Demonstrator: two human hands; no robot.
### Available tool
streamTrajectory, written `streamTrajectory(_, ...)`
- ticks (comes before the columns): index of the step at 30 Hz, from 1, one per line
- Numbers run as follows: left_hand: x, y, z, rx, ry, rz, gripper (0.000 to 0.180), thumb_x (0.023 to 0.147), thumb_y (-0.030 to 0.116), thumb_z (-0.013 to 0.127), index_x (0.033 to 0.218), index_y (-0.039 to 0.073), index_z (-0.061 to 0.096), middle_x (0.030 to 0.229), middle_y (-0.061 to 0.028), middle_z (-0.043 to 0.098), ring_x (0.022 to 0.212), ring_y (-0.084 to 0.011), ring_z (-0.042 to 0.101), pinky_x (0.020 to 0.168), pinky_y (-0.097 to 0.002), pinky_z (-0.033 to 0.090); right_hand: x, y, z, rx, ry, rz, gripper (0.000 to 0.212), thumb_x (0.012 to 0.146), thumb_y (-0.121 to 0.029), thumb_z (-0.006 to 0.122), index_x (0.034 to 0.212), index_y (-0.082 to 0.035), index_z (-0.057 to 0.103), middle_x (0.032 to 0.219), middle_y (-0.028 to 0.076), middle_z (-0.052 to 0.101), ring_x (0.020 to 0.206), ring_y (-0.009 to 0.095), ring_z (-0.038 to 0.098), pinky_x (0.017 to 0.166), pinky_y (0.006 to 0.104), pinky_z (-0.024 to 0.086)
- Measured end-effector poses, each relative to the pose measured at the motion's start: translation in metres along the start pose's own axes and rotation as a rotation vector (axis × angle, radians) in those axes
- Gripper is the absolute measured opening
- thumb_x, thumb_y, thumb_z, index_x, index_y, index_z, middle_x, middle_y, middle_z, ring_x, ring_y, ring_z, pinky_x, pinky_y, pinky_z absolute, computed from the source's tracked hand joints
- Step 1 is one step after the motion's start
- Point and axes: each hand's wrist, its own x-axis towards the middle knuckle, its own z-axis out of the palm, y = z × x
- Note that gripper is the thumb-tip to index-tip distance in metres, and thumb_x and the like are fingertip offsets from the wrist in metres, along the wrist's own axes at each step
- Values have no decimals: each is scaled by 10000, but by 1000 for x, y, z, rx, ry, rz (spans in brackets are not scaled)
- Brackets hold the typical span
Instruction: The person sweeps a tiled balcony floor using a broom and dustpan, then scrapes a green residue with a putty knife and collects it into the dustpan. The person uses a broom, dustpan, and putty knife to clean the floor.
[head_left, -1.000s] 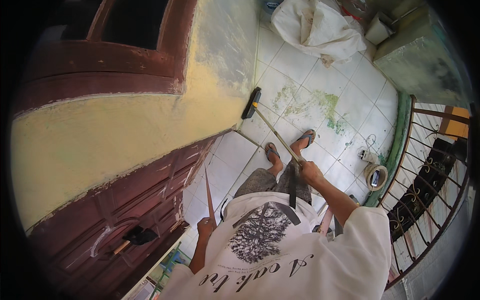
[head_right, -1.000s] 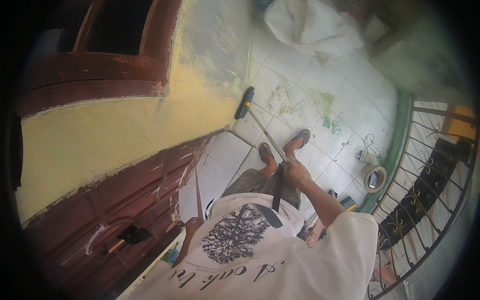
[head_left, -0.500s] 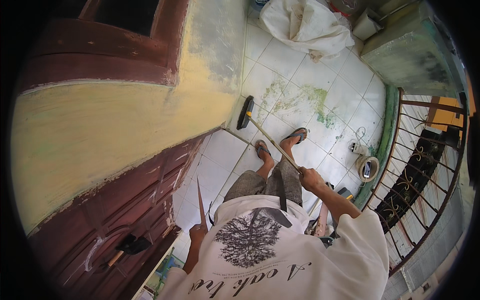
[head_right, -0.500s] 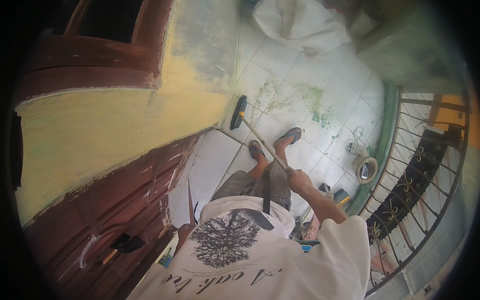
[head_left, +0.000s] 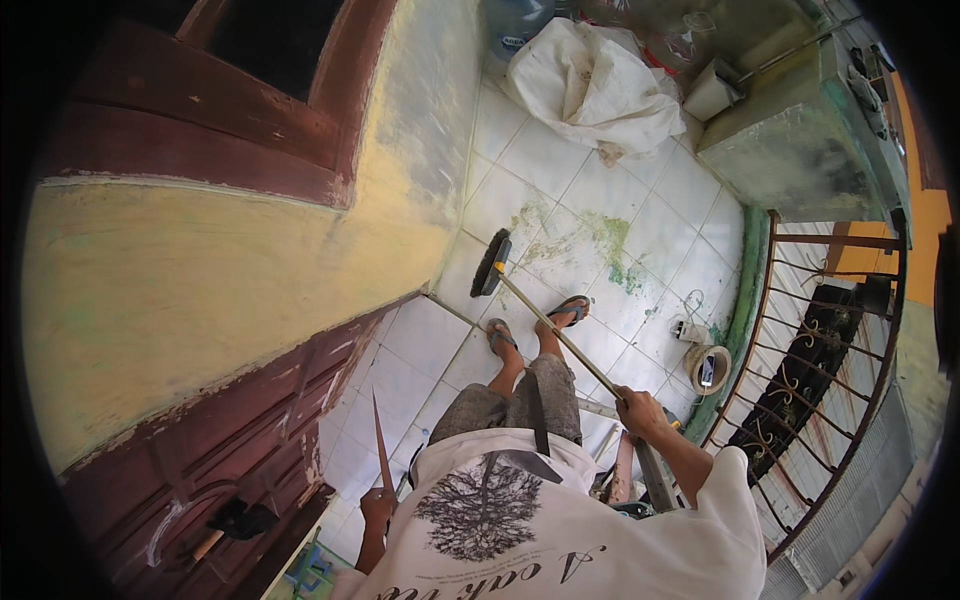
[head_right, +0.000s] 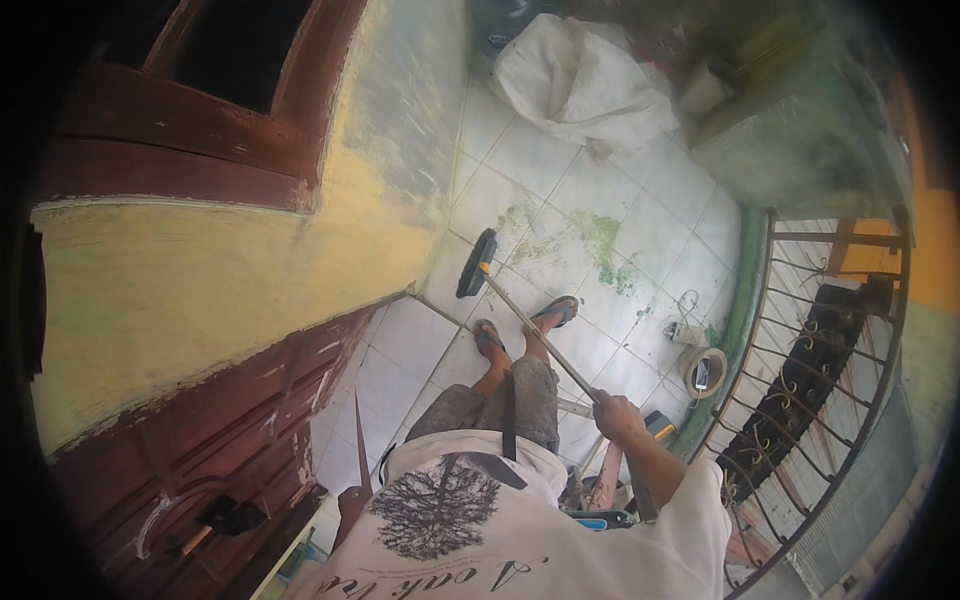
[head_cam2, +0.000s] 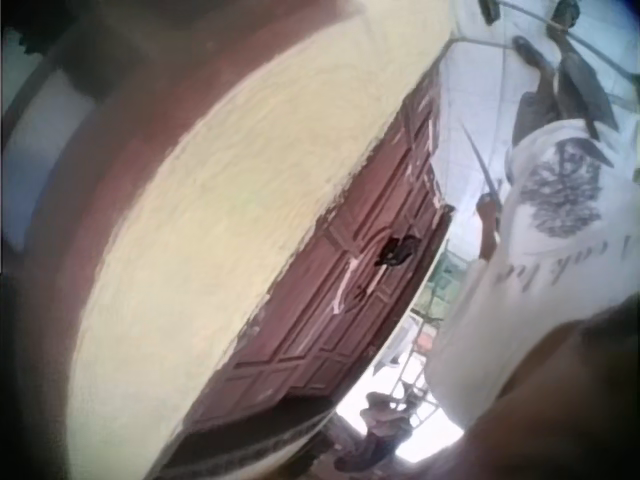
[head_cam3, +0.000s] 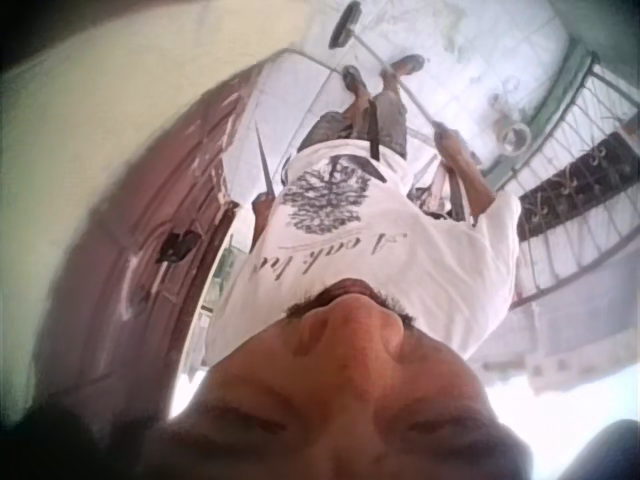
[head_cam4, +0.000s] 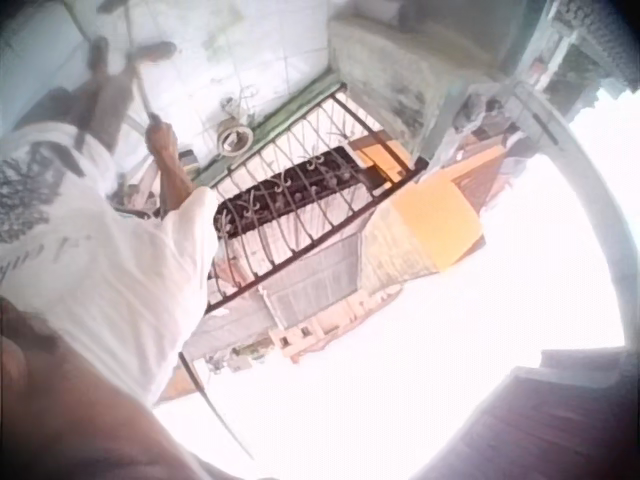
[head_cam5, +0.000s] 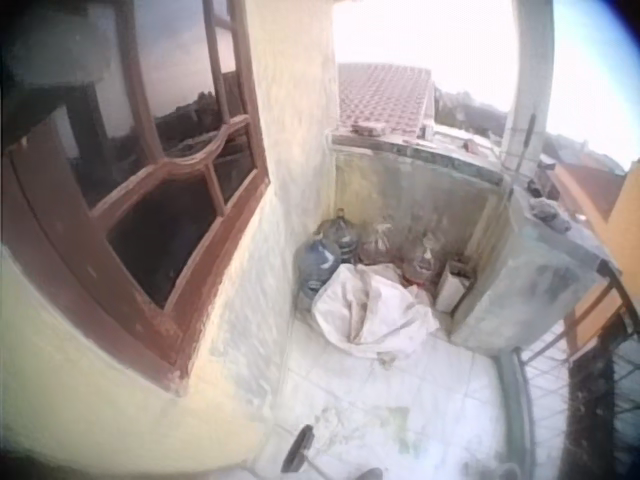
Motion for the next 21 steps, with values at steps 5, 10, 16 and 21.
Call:
streamTrajectory(5, 29, -85, 18, 27, -23, -12, 253, 882, 235, 713, 877, -13, 765, 725, -92, 728, 663, -176, 675, 654, -356, 537, 120, -76, -8, 104, 139, -30, 361, 979, -259, 560, 1317, -149, 622, 1016, 244, 715, 955, 445, 686, 851, 534, 550)
streamTrajectory(10, 32, -113, -17, 105, -81, -78, 265, 887, 271, 714, 895, 14, 778, 751, -100, 741, 679, -189, 689, 667, -368, 538, 150, -83, 4, 152, 101, 114, 369, 994, -284, 536, 1341, -180, 608, 1161, 231, 694, 1064, 425, 671, 916, 538, 535)
streamTrajectory(16, 33, -67, 5, 223, -172, 50, 314, 880, 342, 753, 907, 31, 786, 741, -105, 742, 667, -184, 691, 642, -373, 529, -18, 53, 79, 55, 176, 101, 388, 983, -250, 545, 1357, -178, 615, 1099, 258, 697, 1047, 464, 659, 942, 549, 518)
streamTrajectory(21, 43, -114, 22, 223, -205, -72, 392, 871, 426, 746, 987, 52, 767, 862, -114, 725, 764, -232, 677, 718, -399, 514, -10, 9, 43, 200, 158, 123, 363, 970, -215, 598, 1316, -115, 647, 1070, 266, 703, 1037, 448, 669, 900, 506, 536)
